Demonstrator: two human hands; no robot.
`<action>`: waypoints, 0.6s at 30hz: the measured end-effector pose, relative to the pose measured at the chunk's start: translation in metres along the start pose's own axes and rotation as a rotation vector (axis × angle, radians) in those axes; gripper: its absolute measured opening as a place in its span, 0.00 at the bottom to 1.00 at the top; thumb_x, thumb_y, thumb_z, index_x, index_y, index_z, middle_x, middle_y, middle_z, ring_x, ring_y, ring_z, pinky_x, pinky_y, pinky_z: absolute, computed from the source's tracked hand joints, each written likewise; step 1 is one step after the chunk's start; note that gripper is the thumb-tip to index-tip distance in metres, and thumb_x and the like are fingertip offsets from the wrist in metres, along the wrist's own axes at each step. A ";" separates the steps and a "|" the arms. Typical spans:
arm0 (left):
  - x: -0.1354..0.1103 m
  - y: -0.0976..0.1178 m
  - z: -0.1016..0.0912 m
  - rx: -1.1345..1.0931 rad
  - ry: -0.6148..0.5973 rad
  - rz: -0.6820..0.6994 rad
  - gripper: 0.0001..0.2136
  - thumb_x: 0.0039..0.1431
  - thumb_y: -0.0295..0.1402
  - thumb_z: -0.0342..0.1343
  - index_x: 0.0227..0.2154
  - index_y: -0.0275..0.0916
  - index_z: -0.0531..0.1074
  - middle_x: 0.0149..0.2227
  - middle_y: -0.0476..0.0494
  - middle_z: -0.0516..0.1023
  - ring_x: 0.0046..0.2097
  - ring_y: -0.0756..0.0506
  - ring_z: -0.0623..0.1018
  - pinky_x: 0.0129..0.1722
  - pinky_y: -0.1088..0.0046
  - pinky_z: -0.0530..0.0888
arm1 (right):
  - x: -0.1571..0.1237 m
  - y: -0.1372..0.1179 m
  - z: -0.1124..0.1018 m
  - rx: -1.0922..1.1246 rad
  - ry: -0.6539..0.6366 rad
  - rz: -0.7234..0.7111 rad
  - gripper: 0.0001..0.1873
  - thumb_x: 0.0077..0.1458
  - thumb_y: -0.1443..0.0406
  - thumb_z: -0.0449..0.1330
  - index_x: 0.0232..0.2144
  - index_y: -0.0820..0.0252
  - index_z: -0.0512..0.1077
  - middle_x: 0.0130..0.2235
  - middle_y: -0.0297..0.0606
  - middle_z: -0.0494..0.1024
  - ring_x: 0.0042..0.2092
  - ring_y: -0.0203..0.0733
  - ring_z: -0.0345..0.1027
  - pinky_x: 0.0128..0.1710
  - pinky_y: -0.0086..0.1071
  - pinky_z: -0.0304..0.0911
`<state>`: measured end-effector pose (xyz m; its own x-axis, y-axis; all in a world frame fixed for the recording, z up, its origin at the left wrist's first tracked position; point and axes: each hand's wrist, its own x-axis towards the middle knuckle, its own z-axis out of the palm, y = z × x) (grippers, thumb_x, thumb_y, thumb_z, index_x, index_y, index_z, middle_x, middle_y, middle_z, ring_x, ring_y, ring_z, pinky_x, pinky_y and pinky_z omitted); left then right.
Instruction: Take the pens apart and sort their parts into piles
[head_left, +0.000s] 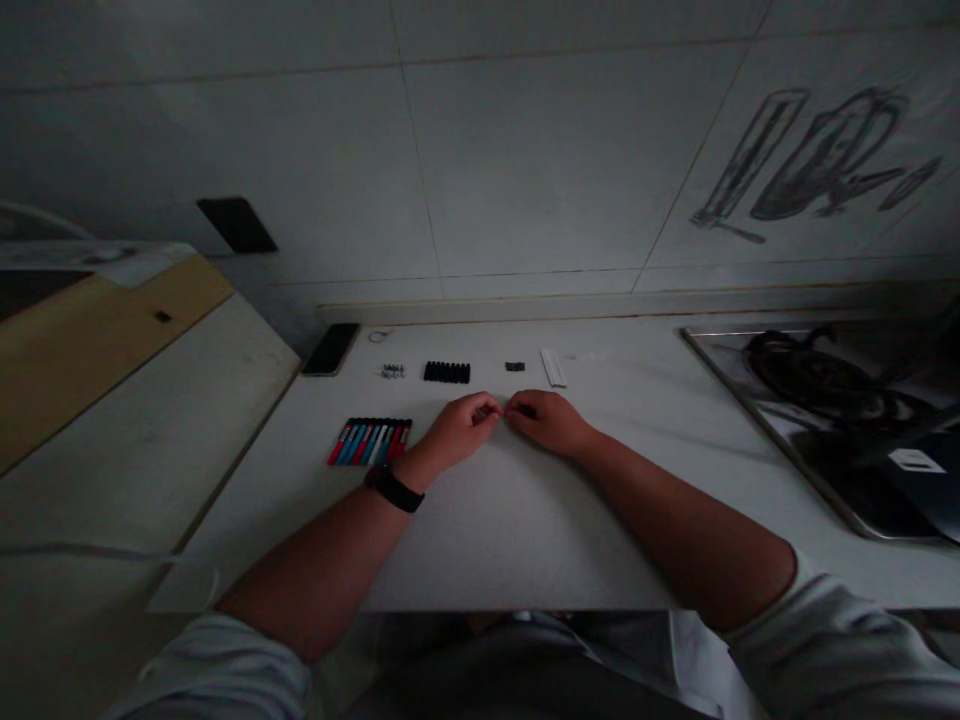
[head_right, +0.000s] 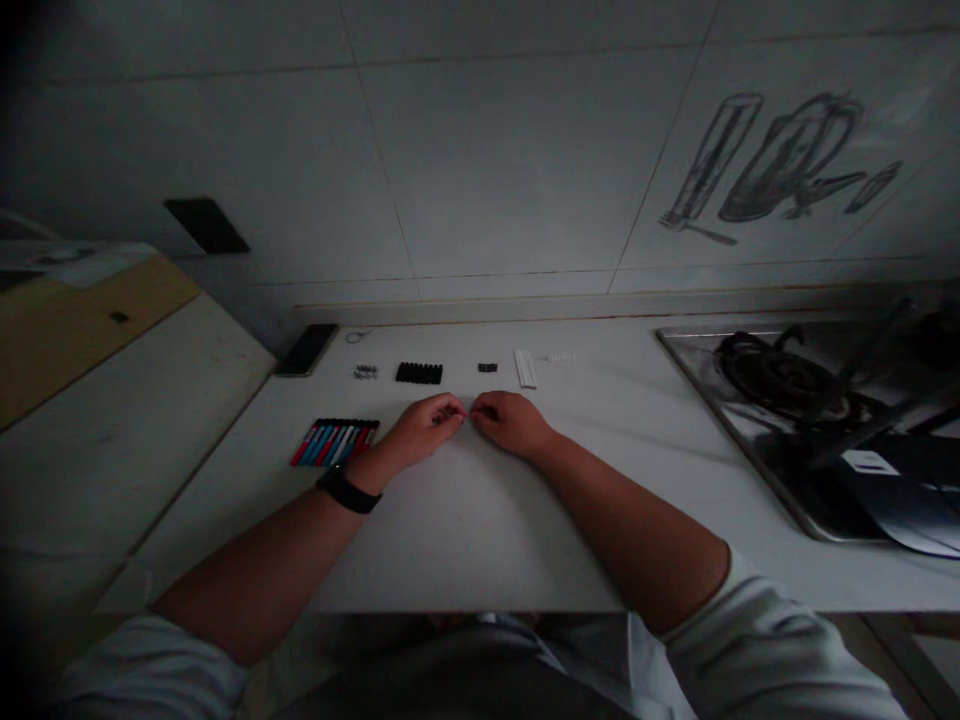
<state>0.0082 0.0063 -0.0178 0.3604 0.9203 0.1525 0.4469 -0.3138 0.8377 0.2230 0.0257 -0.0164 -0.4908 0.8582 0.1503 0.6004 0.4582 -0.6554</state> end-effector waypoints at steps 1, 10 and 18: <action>0.000 0.000 0.000 0.000 -0.003 0.000 0.04 0.63 0.29 0.55 0.35 0.39 0.74 0.35 0.48 0.79 0.37 0.48 0.76 0.38 0.72 0.71 | 0.000 0.000 0.000 -0.003 0.000 0.002 0.08 0.61 0.64 0.59 0.36 0.58 0.79 0.32 0.35 0.78 0.33 0.38 0.67 0.35 0.30 0.56; 0.000 0.002 -0.001 0.011 -0.011 0.008 0.04 0.63 0.28 0.55 0.36 0.39 0.74 0.36 0.48 0.79 0.37 0.48 0.77 0.39 0.72 0.71 | 0.000 0.002 0.001 -0.017 0.000 -0.008 0.07 0.61 0.65 0.59 0.37 0.58 0.79 0.33 0.35 0.78 0.33 0.37 0.67 0.35 0.30 0.55; 0.000 -0.001 0.001 0.031 -0.004 0.044 0.04 0.63 0.28 0.55 0.37 0.39 0.75 0.36 0.48 0.80 0.37 0.48 0.77 0.40 0.71 0.72 | 0.001 0.002 0.001 0.001 -0.005 0.004 0.08 0.61 0.64 0.59 0.36 0.58 0.79 0.32 0.35 0.78 0.33 0.37 0.67 0.34 0.30 0.55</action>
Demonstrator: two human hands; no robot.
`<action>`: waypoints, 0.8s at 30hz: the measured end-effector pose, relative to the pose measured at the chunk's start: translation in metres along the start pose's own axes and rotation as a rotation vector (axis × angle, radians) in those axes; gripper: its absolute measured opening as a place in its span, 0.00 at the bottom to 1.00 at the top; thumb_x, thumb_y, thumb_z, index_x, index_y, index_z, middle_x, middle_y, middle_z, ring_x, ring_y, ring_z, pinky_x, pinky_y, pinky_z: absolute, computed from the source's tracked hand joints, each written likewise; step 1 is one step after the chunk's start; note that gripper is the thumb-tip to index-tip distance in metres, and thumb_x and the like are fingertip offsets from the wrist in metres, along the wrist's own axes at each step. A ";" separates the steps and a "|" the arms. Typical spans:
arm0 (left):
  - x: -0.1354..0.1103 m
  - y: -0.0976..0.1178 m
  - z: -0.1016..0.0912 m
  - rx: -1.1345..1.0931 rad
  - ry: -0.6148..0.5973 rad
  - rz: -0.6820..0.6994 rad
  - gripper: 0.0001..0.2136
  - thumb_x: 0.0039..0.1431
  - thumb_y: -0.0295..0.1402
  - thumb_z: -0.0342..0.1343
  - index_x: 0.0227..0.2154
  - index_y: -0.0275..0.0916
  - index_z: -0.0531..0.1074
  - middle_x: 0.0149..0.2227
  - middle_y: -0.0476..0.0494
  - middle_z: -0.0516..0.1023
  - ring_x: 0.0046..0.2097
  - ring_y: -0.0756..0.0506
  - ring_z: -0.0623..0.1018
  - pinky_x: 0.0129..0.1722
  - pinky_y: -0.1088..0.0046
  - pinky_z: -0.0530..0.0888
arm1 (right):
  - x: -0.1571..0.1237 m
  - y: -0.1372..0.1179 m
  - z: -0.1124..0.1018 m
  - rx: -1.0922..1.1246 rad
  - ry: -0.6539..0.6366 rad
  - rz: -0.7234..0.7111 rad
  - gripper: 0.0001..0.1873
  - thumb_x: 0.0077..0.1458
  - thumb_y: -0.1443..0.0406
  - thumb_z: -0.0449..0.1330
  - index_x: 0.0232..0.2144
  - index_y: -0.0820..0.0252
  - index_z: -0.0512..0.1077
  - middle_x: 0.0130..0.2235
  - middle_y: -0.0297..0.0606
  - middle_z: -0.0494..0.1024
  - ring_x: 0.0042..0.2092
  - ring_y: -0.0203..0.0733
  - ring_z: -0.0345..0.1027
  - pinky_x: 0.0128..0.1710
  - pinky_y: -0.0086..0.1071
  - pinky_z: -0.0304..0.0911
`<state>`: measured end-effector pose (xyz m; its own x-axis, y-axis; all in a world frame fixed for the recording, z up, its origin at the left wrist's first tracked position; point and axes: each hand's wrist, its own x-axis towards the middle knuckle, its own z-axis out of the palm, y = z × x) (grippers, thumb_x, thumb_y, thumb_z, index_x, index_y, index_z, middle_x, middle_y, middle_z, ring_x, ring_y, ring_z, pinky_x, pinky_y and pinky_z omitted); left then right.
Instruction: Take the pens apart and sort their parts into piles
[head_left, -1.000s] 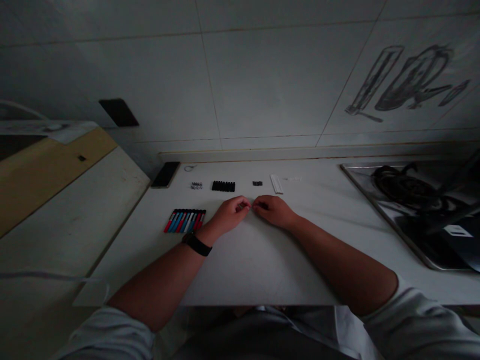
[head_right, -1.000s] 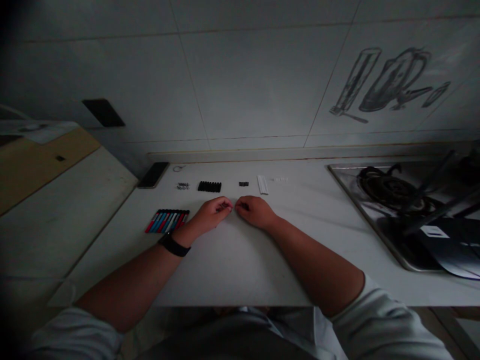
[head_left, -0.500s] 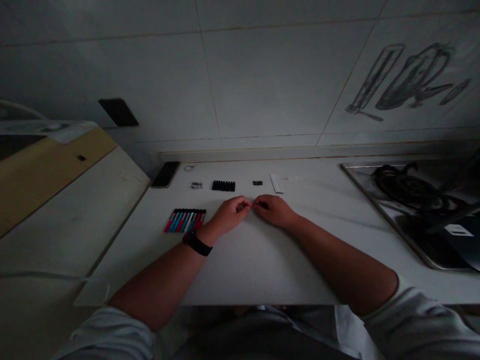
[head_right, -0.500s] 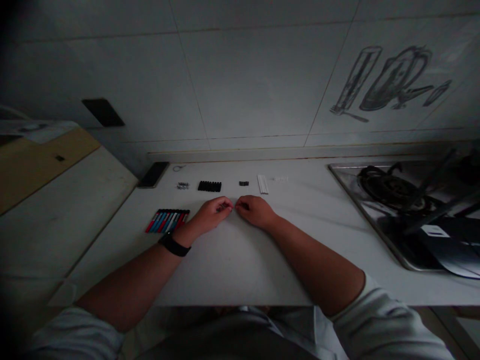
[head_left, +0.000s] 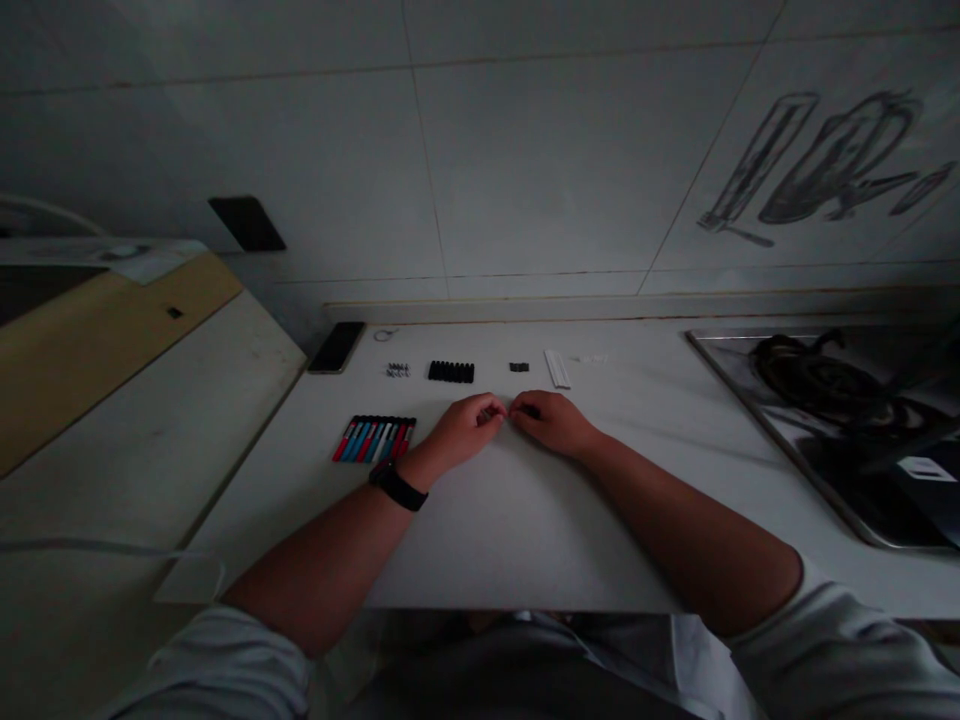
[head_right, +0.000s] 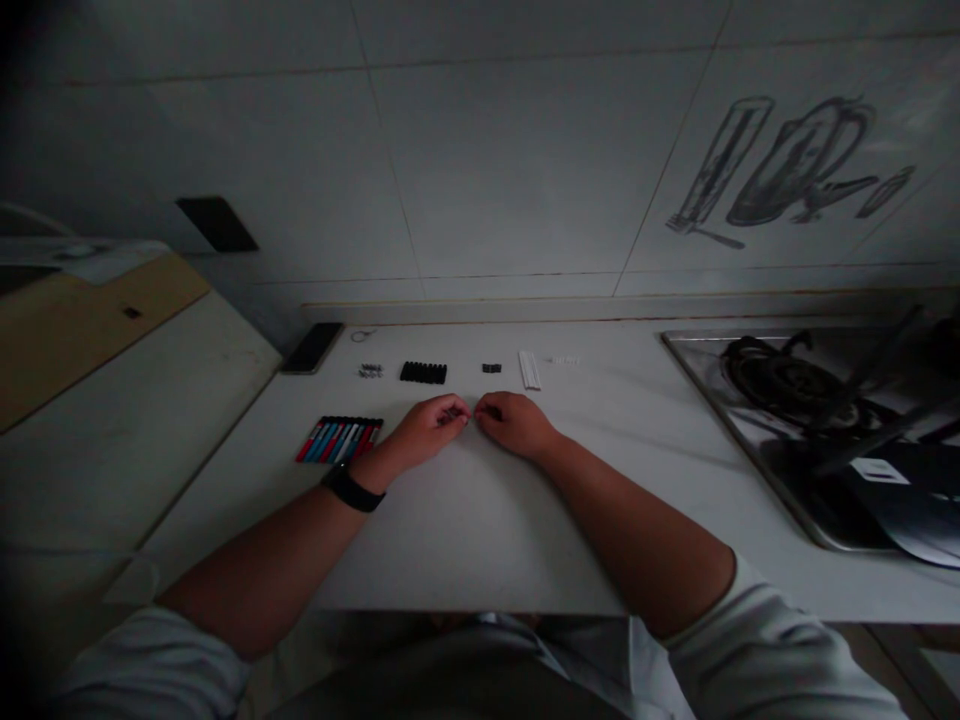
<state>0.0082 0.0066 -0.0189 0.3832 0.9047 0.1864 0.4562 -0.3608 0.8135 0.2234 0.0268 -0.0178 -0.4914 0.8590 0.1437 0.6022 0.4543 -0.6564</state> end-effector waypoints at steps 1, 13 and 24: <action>0.000 0.000 0.000 0.002 0.001 0.006 0.04 0.63 0.28 0.55 0.37 0.39 0.75 0.36 0.47 0.80 0.37 0.48 0.77 0.40 0.71 0.73 | 0.000 0.000 0.000 0.002 -0.003 0.002 0.08 0.61 0.64 0.59 0.36 0.58 0.79 0.32 0.35 0.78 0.33 0.37 0.67 0.34 0.30 0.55; -0.013 0.045 -0.025 -0.146 0.185 -0.012 0.07 0.64 0.36 0.57 0.41 0.40 0.75 0.35 0.46 0.78 0.31 0.50 0.76 0.25 0.78 0.71 | -0.001 0.002 0.001 -0.029 0.000 -0.028 0.10 0.63 0.62 0.57 0.37 0.57 0.78 0.36 0.38 0.80 0.35 0.39 0.69 0.36 0.31 0.59; -0.029 0.013 -0.142 0.317 0.189 -0.032 0.11 0.59 0.41 0.64 0.40 0.41 0.79 0.39 0.45 0.80 0.38 0.46 0.76 0.37 0.71 0.73 | -0.001 -0.001 -0.003 -0.052 -0.027 -0.042 0.10 0.64 0.62 0.57 0.38 0.57 0.78 0.38 0.39 0.81 0.37 0.40 0.71 0.39 0.32 0.61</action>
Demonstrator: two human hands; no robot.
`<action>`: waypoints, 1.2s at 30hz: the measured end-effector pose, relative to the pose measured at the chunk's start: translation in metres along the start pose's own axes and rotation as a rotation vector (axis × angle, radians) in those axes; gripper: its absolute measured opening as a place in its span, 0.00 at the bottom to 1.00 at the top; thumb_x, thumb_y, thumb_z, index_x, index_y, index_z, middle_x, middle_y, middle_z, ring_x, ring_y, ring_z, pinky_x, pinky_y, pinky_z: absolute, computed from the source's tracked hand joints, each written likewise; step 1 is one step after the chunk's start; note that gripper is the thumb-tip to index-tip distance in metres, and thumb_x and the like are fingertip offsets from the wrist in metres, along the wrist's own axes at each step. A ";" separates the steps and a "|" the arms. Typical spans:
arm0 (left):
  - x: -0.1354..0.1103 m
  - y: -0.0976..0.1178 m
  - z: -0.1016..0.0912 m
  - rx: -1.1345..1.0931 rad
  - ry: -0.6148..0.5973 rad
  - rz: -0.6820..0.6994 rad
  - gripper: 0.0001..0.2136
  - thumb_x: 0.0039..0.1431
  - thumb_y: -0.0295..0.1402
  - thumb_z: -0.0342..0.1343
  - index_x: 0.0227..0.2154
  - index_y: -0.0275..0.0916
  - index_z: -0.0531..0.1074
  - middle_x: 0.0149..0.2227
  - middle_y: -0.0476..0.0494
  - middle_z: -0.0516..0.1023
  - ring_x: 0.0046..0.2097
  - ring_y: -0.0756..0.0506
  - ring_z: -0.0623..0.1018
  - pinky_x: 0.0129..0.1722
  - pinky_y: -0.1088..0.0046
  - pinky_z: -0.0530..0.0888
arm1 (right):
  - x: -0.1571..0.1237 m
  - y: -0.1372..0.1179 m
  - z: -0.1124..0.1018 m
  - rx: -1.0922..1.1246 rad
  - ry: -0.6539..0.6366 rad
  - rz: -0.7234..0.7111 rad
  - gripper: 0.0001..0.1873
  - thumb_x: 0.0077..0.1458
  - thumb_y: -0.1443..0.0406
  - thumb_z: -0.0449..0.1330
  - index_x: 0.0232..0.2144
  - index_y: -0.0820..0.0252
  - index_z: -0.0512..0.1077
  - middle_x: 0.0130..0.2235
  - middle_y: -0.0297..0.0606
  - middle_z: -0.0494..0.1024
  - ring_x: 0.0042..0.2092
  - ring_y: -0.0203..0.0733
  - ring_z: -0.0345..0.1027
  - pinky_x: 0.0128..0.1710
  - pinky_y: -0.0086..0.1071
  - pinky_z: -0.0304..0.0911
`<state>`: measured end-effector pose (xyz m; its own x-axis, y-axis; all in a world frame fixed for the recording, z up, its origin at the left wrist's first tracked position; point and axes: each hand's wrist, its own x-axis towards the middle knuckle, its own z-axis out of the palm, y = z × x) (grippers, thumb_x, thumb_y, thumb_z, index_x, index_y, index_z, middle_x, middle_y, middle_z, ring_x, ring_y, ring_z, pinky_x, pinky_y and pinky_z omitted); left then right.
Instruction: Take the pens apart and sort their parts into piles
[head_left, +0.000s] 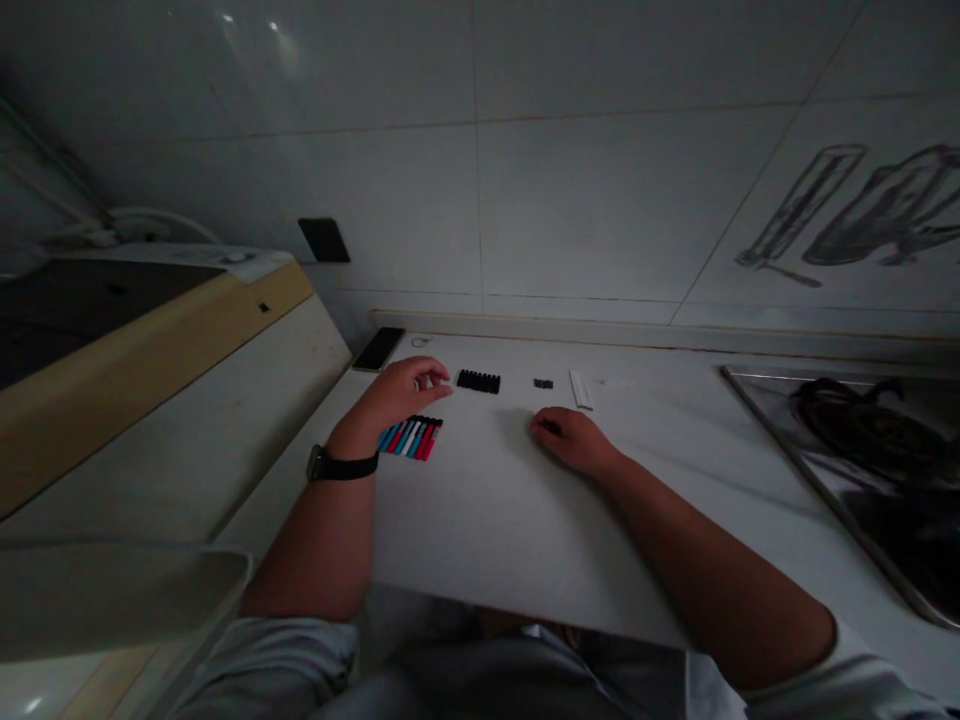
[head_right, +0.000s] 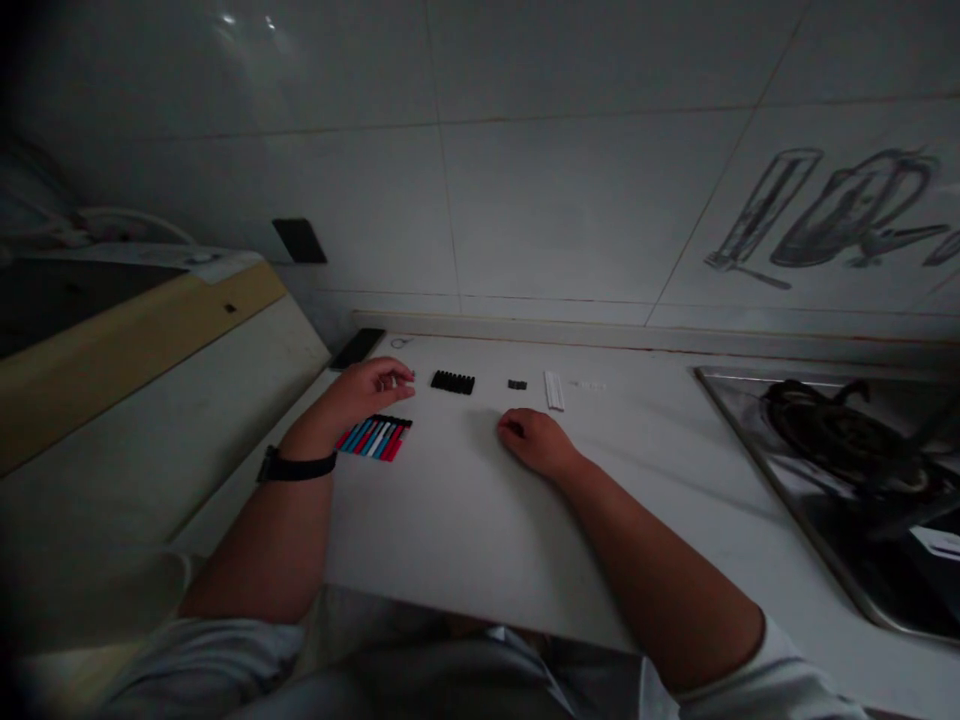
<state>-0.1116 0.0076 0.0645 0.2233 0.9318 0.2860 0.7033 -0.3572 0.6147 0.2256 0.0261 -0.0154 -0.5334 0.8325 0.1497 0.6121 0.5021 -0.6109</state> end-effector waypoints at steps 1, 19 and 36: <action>-0.001 -0.008 -0.002 0.079 -0.054 -0.007 0.11 0.57 0.40 0.65 0.39 0.41 0.79 0.38 0.45 0.80 0.37 0.46 0.76 0.38 0.70 0.72 | 0.000 0.000 0.000 0.003 0.002 -0.001 0.10 0.64 0.62 0.57 0.38 0.57 0.78 0.38 0.39 0.81 0.37 0.40 0.72 0.39 0.32 0.61; 0.000 -0.016 0.041 0.378 -0.148 -0.002 0.14 0.51 0.47 0.69 0.31 0.42 0.79 0.37 0.43 0.76 0.39 0.42 0.75 0.41 0.67 0.69 | 0.001 0.000 0.001 -0.028 0.000 -0.028 0.10 0.64 0.62 0.58 0.39 0.57 0.79 0.39 0.40 0.81 0.37 0.41 0.71 0.39 0.33 0.61; -0.007 0.043 0.082 0.133 -0.273 0.325 0.03 0.61 0.31 0.60 0.37 0.43 0.77 0.36 0.46 0.79 0.38 0.44 0.77 0.42 0.67 0.70 | -0.001 -0.010 0.000 0.124 0.061 -0.132 0.13 0.67 0.58 0.56 0.40 0.58 0.78 0.38 0.40 0.80 0.37 0.40 0.70 0.39 0.33 0.63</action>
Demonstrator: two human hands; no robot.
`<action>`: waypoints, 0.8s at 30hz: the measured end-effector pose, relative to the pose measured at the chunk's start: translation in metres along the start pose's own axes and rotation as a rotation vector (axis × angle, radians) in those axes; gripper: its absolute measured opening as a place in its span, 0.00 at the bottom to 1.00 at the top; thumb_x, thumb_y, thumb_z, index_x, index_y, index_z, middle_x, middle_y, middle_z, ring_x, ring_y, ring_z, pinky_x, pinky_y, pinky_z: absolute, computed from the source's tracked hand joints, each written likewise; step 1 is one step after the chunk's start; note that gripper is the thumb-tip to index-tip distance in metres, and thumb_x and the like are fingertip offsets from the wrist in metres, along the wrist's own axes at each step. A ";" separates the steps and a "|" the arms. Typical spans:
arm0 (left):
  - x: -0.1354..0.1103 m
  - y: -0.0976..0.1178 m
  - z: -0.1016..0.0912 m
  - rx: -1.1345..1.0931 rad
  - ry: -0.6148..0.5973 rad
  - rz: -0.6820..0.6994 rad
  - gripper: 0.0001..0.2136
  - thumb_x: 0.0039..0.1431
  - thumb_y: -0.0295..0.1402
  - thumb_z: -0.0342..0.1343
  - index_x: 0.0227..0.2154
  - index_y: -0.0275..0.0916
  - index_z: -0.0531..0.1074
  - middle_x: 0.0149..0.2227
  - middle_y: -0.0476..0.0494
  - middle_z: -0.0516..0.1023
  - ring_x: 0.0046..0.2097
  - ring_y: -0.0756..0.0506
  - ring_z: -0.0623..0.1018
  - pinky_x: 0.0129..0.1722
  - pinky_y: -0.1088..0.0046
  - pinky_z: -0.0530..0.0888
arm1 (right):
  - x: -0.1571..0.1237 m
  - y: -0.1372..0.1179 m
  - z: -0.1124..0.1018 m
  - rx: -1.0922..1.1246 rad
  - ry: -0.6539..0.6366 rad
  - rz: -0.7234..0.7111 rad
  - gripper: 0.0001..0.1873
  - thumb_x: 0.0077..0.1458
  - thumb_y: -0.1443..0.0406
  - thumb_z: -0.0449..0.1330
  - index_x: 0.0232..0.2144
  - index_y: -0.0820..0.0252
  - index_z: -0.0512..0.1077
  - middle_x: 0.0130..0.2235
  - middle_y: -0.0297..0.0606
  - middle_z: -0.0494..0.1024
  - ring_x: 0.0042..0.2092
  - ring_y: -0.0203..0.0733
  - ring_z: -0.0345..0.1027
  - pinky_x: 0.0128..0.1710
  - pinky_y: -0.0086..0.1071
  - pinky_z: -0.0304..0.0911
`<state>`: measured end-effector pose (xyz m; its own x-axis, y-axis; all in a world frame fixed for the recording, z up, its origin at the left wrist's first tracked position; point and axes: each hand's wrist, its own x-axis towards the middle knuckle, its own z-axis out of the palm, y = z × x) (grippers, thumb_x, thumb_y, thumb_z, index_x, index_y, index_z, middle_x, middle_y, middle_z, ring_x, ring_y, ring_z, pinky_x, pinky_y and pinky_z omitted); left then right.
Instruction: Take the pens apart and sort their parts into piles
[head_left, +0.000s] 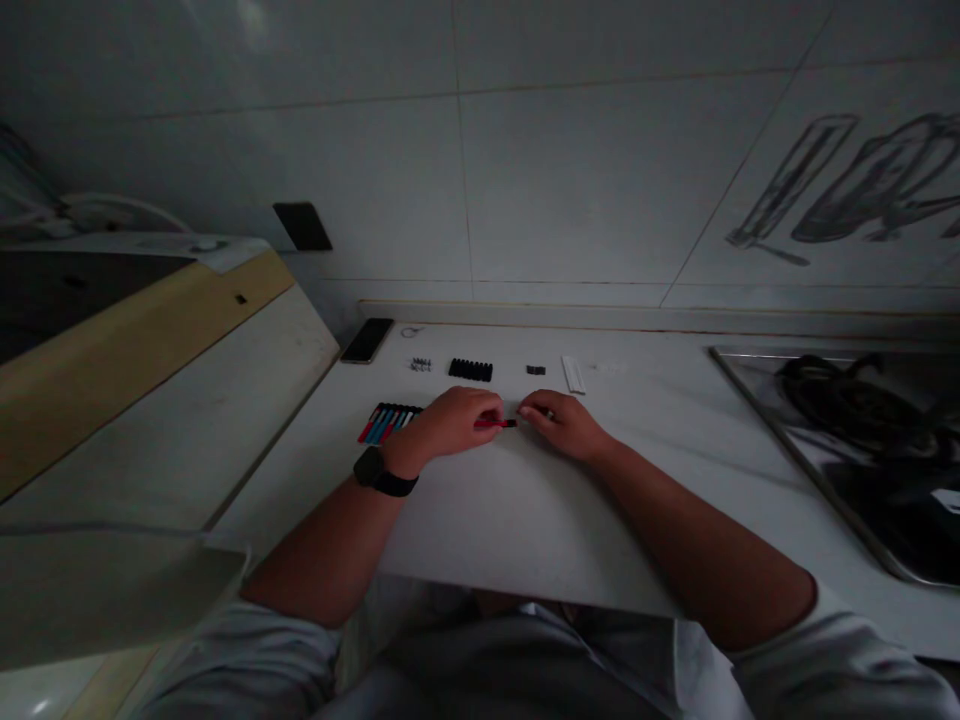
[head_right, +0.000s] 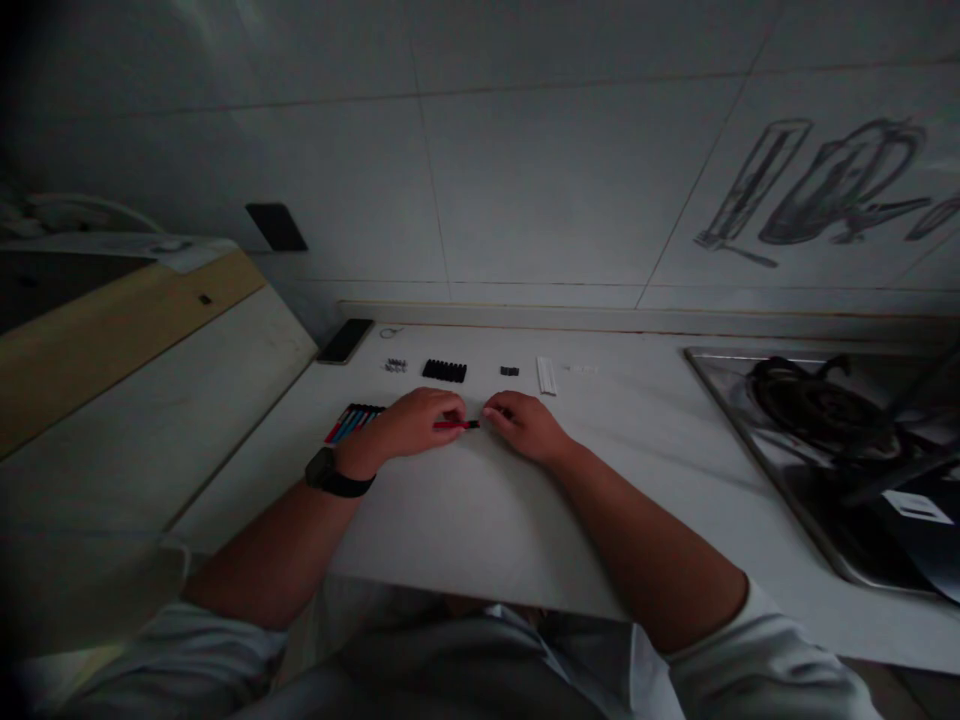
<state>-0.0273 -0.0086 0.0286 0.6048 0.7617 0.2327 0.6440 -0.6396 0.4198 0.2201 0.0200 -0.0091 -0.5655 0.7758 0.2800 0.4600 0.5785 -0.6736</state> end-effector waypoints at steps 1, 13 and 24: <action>0.001 -0.001 0.001 0.019 0.020 0.001 0.03 0.61 0.31 0.60 0.37 0.42 0.77 0.36 0.46 0.79 0.39 0.44 0.77 0.43 0.66 0.70 | -0.001 -0.003 0.000 0.031 -0.011 -0.016 0.14 0.67 0.57 0.56 0.40 0.58 0.78 0.39 0.40 0.80 0.37 0.39 0.71 0.39 0.32 0.64; 0.006 0.009 0.013 -0.271 0.259 -0.087 0.08 0.62 0.32 0.63 0.44 0.41 0.76 0.41 0.45 0.81 0.41 0.46 0.79 0.45 0.68 0.74 | -0.002 -0.006 0.004 -0.020 -0.028 -0.078 0.08 0.60 0.66 0.61 0.42 0.58 0.77 0.39 0.39 0.78 0.38 0.38 0.71 0.41 0.31 0.65; 0.009 -0.002 0.025 -0.520 0.282 -0.225 0.08 0.63 0.38 0.61 0.38 0.39 0.74 0.36 0.47 0.79 0.39 0.48 0.78 0.41 0.71 0.74 | -0.002 -0.007 0.002 0.148 -0.008 -0.003 0.15 0.66 0.56 0.57 0.46 0.58 0.76 0.43 0.42 0.81 0.42 0.41 0.74 0.43 0.34 0.67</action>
<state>-0.0109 -0.0030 0.0082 0.2886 0.9153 0.2811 0.3863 -0.3799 0.8405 0.2170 0.0143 -0.0063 -0.5728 0.7715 0.2769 0.3529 0.5370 -0.7663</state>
